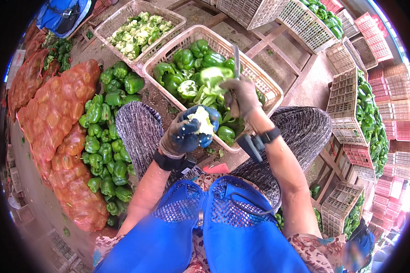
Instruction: The person picks up green peppers from a pile, cuts them in half using a knife, removes the cores and seeds, and places the cleaned pepper halves into a plastic basket.
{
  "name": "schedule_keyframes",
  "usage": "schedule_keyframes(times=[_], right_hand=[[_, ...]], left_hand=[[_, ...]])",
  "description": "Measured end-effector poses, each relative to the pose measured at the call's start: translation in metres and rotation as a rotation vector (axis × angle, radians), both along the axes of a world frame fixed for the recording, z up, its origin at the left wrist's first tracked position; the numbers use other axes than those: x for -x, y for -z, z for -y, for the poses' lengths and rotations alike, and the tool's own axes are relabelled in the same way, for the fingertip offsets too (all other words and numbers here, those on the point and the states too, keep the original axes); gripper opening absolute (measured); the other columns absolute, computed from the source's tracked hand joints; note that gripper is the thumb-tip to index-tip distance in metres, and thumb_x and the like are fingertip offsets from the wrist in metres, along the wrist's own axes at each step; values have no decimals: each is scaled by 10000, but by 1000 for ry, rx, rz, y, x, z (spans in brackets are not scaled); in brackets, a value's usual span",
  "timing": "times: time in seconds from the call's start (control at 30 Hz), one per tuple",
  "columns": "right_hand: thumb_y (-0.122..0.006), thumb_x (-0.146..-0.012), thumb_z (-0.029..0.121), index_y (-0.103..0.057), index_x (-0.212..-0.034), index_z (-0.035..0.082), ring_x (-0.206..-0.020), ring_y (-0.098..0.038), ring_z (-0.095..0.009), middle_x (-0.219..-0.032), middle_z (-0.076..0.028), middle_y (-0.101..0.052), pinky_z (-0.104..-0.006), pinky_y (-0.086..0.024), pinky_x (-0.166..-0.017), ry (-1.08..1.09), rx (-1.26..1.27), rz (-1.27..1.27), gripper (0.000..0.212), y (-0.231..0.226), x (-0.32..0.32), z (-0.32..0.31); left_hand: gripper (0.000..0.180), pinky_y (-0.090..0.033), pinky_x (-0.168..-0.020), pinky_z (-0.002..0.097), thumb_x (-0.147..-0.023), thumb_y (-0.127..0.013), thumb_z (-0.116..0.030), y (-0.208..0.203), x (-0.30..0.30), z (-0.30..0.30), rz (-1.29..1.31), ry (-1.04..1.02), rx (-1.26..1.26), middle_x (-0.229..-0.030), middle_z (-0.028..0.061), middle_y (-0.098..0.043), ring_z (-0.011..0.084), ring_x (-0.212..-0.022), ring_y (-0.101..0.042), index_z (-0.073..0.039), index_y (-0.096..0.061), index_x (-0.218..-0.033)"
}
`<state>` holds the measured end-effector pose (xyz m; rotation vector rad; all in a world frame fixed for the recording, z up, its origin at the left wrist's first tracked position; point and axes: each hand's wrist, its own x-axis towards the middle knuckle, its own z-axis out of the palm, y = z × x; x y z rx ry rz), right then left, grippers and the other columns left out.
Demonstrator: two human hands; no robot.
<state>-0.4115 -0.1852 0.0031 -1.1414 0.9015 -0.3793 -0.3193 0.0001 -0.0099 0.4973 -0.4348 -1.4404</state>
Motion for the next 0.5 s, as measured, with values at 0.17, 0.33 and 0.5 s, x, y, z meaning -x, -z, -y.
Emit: schedule_keyframes(times=[0.17,0.33,0.5], right_hand=[[-654,-892,288,-611,-1091,15,-496,-467,-81,-703,-17,-596,-275,-399,-461,-120,849,-158,341,7,-34,7],[-644,-884,340,-583,-931,42,-467,-427,-75,-646,-3,-540,-266,-347,-414,41,151,-233,308,-12,26,-32],[-582,-919,320,-598,-930,69,-427,-478,-98,-605,4,-516,-244,-375,-386,373,-149,-139,252,13,93,-58]], left_hand=[[571,-378,-502,249,-938,-523,-414,39,-6,19,-348,-48,-3,-788,43,-570,108,-554,-451,5,-457,-1321],[514,-434,-552,289,-952,-495,-365,51,-11,41,-512,-55,-149,-918,87,-604,150,-573,-474,-27,-456,-1338],[455,-449,-601,274,-940,-565,-332,76,-2,73,-459,-9,-171,-995,79,-600,153,-718,-522,-64,-510,-1304]])
